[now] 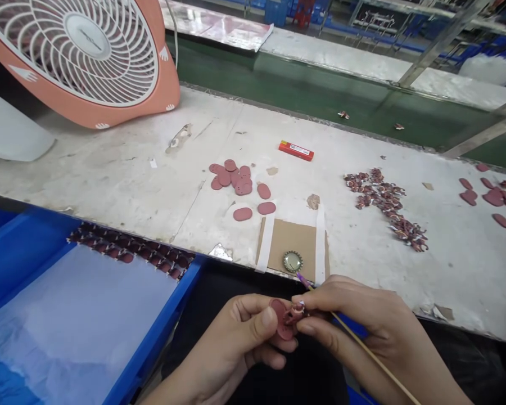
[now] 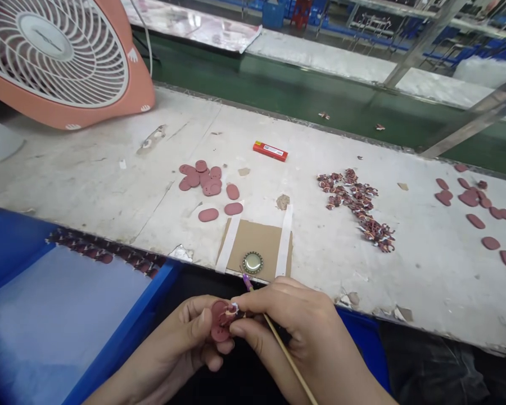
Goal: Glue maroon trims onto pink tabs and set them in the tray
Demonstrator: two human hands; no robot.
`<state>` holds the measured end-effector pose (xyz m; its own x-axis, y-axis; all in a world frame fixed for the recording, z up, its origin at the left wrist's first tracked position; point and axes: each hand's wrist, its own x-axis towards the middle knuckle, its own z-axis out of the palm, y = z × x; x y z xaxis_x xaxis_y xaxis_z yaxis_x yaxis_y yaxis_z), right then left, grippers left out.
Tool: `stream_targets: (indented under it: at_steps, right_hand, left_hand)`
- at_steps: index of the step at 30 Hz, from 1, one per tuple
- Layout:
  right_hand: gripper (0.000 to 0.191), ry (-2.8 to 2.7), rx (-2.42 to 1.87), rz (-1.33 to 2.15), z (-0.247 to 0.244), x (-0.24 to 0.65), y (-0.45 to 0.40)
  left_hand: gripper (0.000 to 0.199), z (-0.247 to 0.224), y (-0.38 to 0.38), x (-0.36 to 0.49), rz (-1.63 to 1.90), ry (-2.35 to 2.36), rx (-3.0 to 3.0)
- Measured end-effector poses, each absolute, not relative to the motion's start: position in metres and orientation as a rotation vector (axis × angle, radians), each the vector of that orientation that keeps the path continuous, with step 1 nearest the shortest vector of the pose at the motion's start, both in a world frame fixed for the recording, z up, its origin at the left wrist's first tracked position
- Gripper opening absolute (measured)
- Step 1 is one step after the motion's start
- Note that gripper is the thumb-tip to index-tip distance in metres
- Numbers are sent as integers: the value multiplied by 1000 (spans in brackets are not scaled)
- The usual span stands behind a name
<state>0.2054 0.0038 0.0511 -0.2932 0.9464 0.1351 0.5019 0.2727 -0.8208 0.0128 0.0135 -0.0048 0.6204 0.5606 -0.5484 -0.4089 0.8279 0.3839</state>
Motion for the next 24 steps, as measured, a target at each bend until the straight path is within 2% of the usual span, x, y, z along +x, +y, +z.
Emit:
stream_targets:
  at_steps: [24]
  right_hand:
    - [9,-2072,-1205,896,56,199,13]
  left_hand:
    - [33,-6,9,12,549,763,84]
